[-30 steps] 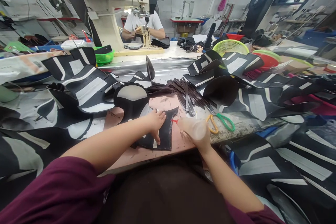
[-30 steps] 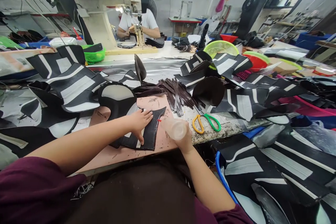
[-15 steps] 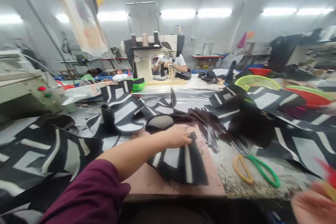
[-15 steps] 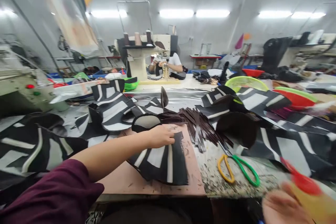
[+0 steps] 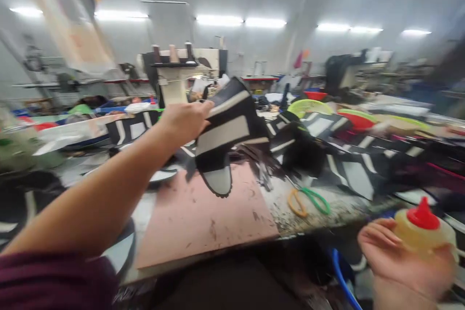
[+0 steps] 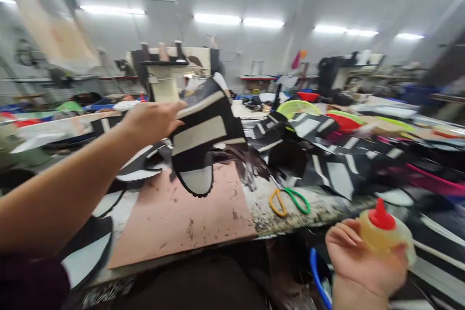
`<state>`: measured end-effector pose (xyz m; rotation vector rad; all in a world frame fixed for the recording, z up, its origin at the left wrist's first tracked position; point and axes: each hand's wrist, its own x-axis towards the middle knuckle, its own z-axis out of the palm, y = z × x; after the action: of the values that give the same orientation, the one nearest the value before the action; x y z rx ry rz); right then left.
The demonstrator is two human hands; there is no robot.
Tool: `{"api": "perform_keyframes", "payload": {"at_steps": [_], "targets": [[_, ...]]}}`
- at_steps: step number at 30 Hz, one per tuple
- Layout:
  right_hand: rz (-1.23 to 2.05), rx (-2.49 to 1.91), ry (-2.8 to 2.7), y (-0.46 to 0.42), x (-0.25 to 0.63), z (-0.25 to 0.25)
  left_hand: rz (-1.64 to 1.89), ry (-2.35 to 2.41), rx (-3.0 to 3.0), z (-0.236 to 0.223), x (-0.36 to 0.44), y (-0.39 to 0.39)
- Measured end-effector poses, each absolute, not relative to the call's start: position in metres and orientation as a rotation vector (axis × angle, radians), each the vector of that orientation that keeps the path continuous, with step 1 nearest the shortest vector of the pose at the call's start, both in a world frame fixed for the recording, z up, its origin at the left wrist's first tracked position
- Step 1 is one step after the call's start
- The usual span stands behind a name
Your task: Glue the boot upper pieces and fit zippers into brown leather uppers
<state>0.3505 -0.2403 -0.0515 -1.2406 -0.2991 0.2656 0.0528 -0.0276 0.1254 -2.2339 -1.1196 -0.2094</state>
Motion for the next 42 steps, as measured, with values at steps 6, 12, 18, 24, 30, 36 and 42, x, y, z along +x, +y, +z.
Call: {"api": "perform_keyframes", "payload": {"at_steps": [6,12,18,24,30,36,42], "targets": [[0.075,-1.128,-0.295,-0.303,0.388,-0.045,0.019,-1.022,-2.414,0.146,0.101,-0.038],[-0.213,-1.117,-0.173,-0.386,0.412,-0.052,0.003,-0.715,-2.788,0.144,0.187,-0.068],[-0.453,-1.041,-0.019,-0.460,0.425,-0.063,-0.081,-0.369,-3.048,0.121,0.276,-0.101],[-0.463,-0.626,0.218,-0.498,0.423,-0.056,-0.001,-0.017,-3.095,0.087,0.353,-0.156],[-0.479,-0.339,0.312,-0.523,0.416,-0.049,-0.037,0.296,-3.323,0.055,0.396,-0.224],[-0.532,-0.353,0.318,-0.553,0.409,-0.056,-0.477,0.091,-3.553,0.036,0.415,-0.254],[-0.599,-0.351,0.377,-0.566,0.407,-0.060,0.218,-0.167,-3.744,-0.056,0.389,-0.276]]}}
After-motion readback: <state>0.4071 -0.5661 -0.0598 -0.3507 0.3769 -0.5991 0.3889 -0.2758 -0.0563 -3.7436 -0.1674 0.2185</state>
